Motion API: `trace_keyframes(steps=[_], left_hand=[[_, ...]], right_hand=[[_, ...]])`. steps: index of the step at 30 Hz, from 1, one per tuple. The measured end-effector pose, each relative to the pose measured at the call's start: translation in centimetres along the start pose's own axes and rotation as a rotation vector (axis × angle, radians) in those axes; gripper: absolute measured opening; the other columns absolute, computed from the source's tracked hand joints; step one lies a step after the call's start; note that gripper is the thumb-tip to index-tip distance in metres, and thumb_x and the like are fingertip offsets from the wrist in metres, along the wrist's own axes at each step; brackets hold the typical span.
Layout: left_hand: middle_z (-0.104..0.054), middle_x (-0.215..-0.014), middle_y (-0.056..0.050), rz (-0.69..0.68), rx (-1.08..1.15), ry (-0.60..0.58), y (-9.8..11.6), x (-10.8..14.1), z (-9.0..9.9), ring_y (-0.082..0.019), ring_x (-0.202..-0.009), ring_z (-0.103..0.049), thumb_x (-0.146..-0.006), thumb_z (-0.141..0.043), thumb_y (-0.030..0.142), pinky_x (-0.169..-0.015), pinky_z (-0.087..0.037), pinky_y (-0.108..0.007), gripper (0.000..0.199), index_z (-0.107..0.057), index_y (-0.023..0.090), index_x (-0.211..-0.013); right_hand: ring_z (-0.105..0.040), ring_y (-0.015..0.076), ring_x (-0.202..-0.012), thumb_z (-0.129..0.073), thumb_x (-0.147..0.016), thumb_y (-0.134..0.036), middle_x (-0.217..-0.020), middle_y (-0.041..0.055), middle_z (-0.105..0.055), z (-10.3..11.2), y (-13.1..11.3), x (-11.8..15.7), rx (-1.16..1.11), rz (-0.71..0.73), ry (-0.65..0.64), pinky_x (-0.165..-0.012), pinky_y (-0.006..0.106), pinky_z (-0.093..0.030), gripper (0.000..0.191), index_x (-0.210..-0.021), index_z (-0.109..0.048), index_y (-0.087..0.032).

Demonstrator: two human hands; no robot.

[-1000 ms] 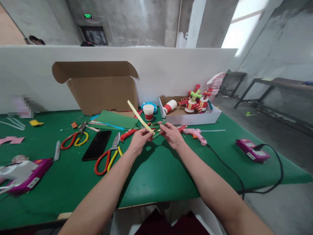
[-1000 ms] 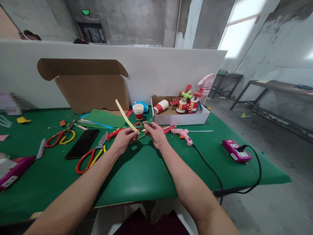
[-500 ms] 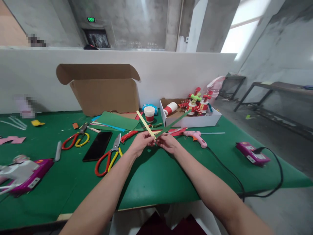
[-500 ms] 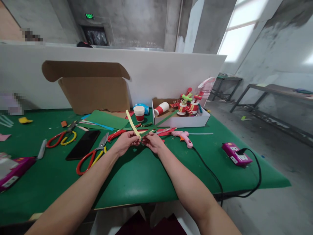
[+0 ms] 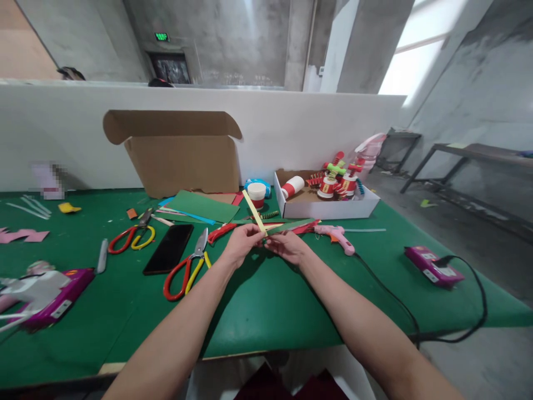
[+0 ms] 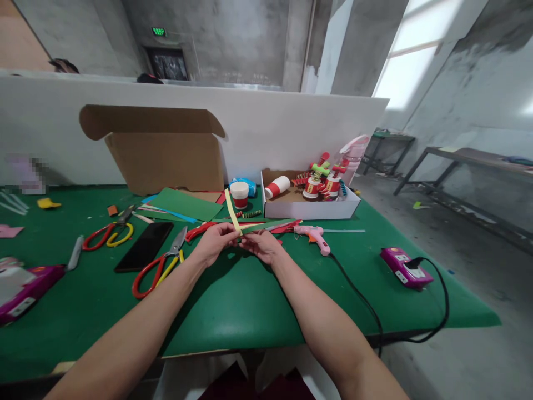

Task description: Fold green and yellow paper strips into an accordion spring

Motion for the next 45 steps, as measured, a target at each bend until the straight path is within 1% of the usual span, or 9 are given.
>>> trace_keyframes(steps=[7,11,16,23,30,36,39,42,45], left_hand=[[-0.058,-0.055,0.003,-0.022,-0.046,0.008,0.2,0.0,0.1,-0.008,-0.049,-0.05,-0.052,-0.082,0.042,-0.05,-0.04,-0.022,0.037,-0.062,0.015,-0.065],[-0.057,-0.051,0.003,-0.021,-0.044,0.028,0.1,0.1,0.0,-0.009,-0.047,-0.049,-0.052,-0.082,0.044,-0.05,-0.039,-0.022,0.037,-0.062,0.015,-0.064],[-0.058,-0.053,0.004,-0.019,-0.032,0.04,0.0,0.0,0.0,-0.008,-0.048,-0.05,-0.05,-0.083,0.045,-0.05,-0.04,-0.022,0.039,-0.062,0.015,-0.064],[-0.059,-0.053,0.003,-0.017,-0.016,0.051,-0.1,0.0,0.0,-0.008,-0.049,-0.05,-0.052,-0.083,0.042,-0.051,-0.042,-0.021,0.035,-0.065,0.015,-0.065],[-0.064,-0.059,0.0,0.021,0.015,0.016,-0.1,-0.1,0.0,-0.009,-0.052,-0.051,-0.051,-0.084,0.039,-0.055,-0.045,-0.023,0.034,-0.071,0.014,-0.069],[-0.065,-0.062,-0.001,-0.036,-0.021,0.045,-0.1,-0.2,0.2,-0.01,-0.054,-0.052,-0.053,-0.08,0.039,-0.055,-0.045,-0.024,0.03,-0.07,0.015,-0.067],[-0.064,-0.062,0.0,-0.056,-0.066,0.048,0.0,-0.2,0.3,-0.009,-0.053,-0.051,-0.055,-0.078,0.038,-0.053,-0.043,-0.023,0.028,-0.069,0.015,-0.069],[-0.064,-0.062,0.0,-0.068,-0.075,0.052,-0.1,-0.3,0.5,-0.009,-0.053,-0.051,-0.055,-0.077,0.035,-0.053,-0.041,-0.022,0.029,-0.068,0.015,-0.073],[-0.061,-0.059,0.002,-0.083,-0.085,0.073,-0.3,-0.4,0.7,-0.01,-0.052,-0.051,-0.057,-0.076,0.034,-0.052,-0.041,-0.022,0.029,-0.065,0.016,-0.078]], right_hand=[[-0.061,0.0089,-0.057,-0.081,-0.062,-0.013,-0.063,0.001,-0.067,-0.3,-0.2,0.2,-0.007,0.045,0.003,-0.062,0.022,-0.057,0.015,-0.07,-0.069,-0.014],[-0.06,0.0086,-0.056,-0.085,-0.056,-0.017,-0.064,-0.0002,-0.066,-0.4,-0.3,0.2,0.009,0.076,0.011,-0.063,0.023,-0.055,0.023,-0.073,-0.068,-0.014],[-0.059,0.0087,-0.057,-0.086,-0.053,-0.02,-0.063,-0.0033,-0.063,-0.3,-0.3,0.2,0.045,0.107,0.037,-0.063,0.023,-0.054,0.029,-0.07,-0.063,-0.017],[-0.057,0.0073,-0.056,-0.086,-0.054,-0.026,-0.061,-0.0045,-0.062,-0.4,-0.7,0.1,0.157,0.178,0.105,-0.062,0.022,-0.051,0.029,-0.068,-0.062,-0.017],[-0.057,0.0076,-0.054,-0.086,-0.054,-0.026,-0.061,-0.0029,-0.065,-0.5,-1.3,0.1,0.222,0.289,0.156,-0.056,0.021,-0.049,0.028,-0.069,-0.064,-0.018],[-0.059,0.0088,-0.056,-0.085,-0.054,-0.024,-0.063,-0.0019,-0.067,-0.8,-1.5,0.3,0.24,0.285,0.108,-0.058,0.022,-0.051,0.024,-0.07,-0.067,-0.019],[-0.06,0.0098,-0.059,-0.084,-0.055,-0.021,-0.066,-0.0002,-0.069,-0.9,-1.4,0.3,0.252,0.262,0.075,-0.061,0.023,-0.052,0.023,-0.073,-0.07,-0.018],[-0.06,0.0098,-0.059,-0.084,-0.053,-0.019,-0.066,0.0004,-0.069,-0.8,-1.1,0.3,0.253,0.225,0.077,-0.065,0.025,-0.052,0.023,-0.072,-0.071,-0.017],[-0.058,0.0088,-0.055,-0.084,-0.053,-0.019,-0.061,-0.0015,-0.067,-0.5,-1.1,0.1,0.216,0.212,0.103,-0.064,0.025,-0.053,0.021,-0.068,-0.07,-0.018]])
Point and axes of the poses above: each hand's wrist, its own x-axis away from the middle knuckle, its own z-axis out of the back of the hand, y = z × x, the point moved 5 cm from there along -x, towards the middle knuckle
